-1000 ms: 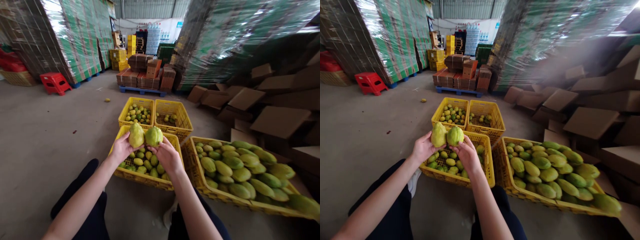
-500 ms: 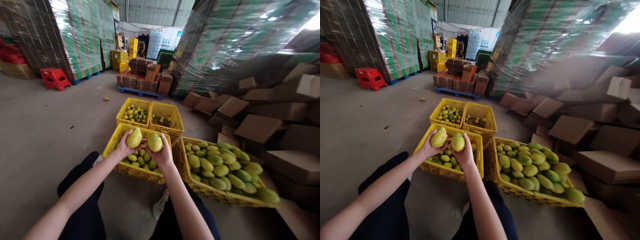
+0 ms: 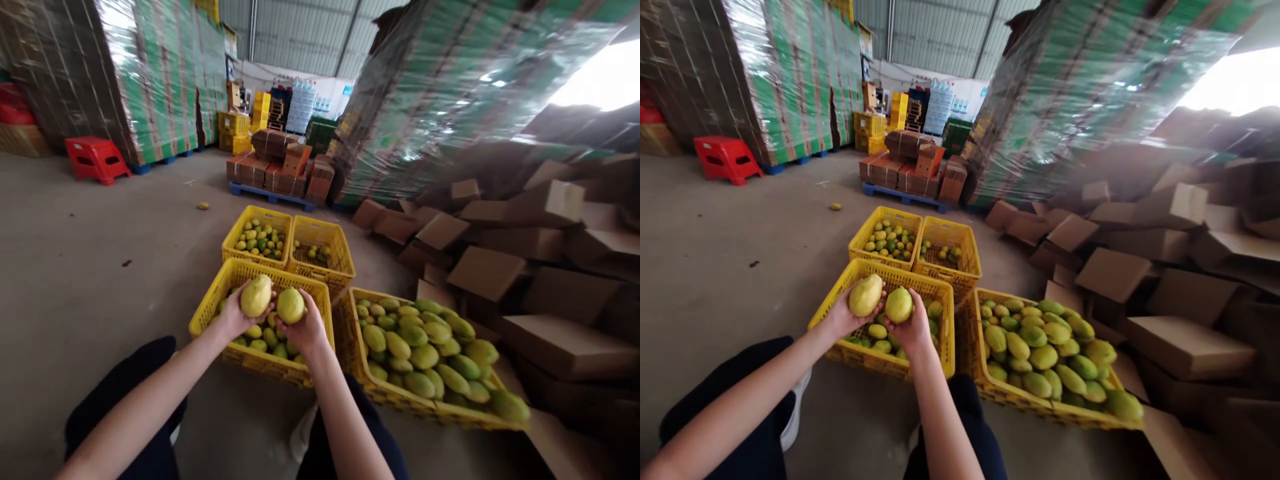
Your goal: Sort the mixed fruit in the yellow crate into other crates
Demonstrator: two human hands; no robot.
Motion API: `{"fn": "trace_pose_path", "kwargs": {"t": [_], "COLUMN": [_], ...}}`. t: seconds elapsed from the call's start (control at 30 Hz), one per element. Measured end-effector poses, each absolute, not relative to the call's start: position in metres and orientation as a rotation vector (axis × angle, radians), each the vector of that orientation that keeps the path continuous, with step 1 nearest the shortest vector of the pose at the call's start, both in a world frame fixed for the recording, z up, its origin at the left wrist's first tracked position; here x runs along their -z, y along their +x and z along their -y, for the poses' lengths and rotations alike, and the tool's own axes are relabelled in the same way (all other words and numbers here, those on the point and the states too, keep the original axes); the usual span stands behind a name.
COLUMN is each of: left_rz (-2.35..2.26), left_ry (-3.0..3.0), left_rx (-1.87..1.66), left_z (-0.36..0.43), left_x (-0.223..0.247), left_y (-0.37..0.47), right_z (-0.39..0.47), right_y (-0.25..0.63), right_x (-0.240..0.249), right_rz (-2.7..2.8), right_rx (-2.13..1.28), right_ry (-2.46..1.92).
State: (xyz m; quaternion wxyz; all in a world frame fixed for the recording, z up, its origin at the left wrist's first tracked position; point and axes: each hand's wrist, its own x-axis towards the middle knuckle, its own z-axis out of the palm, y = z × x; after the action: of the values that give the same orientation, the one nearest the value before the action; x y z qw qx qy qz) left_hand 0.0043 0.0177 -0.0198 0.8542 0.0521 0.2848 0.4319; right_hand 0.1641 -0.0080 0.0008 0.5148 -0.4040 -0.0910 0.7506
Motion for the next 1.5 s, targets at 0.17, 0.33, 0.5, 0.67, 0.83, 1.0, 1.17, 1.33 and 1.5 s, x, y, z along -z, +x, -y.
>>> {"fn": "trace_pose_path", "kwargs": {"t": [0.17, 0.33, 0.5, 0.67, 0.83, 1.0, 1.17, 1.33, 1.5], "left_rz": [-0.699, -0.703, -0.671, -0.641, -0.661, -0.612, -0.483, -0.469, -0.472], "left_ry": [-0.15, -0.287, -0.263, -0.197, -0.108, -0.019, 0.02, 0.02, 0.004], "left_rx": [-1.142, -1.231, -1.18, -1.136, -1.001, -1.006, -1.02, -1.063, -1.025], "left_z": [-0.02, -0.023, -0.023, -0.023, -0.02, -0.012, -0.009, -0.012, -0.013], "left_x": [0.01, 0.008, 0.006, 0.014, 0.019, 0.01, 0.009, 0.014, 0.016], "left_y": [0.003, -0.001, -0.001, -0.002, -0.004, -0.007, -0.013, -0.012, -0.011], "right_z": [0.01, 0.013, 0.02, 0.019, 0.016, 0.017, 0.013, 0.009, 0.008], "right_y": [0.156, 0.154, 0.16, 0.162, 0.164, 0.162, 0.161, 0.153, 0.149], "right_x": [-0.001, 0.005, 0.019, 0.021, 0.015, 0.015, 0.016, 0.009, 0.012], "right_rz": [0.214, 0.31, 0.363, 0.304, 0.358, 0.249, 0.221, 0.084, 0.069], "right_rx": [-1.81, -1.895, -1.922, -1.864, -1.894, -1.918, -1.94, -1.841, -1.803], "right_ry": [-1.006, -0.982, -1.022, -1.052, -1.008, -1.018, -0.897, -0.906, -0.853]}}
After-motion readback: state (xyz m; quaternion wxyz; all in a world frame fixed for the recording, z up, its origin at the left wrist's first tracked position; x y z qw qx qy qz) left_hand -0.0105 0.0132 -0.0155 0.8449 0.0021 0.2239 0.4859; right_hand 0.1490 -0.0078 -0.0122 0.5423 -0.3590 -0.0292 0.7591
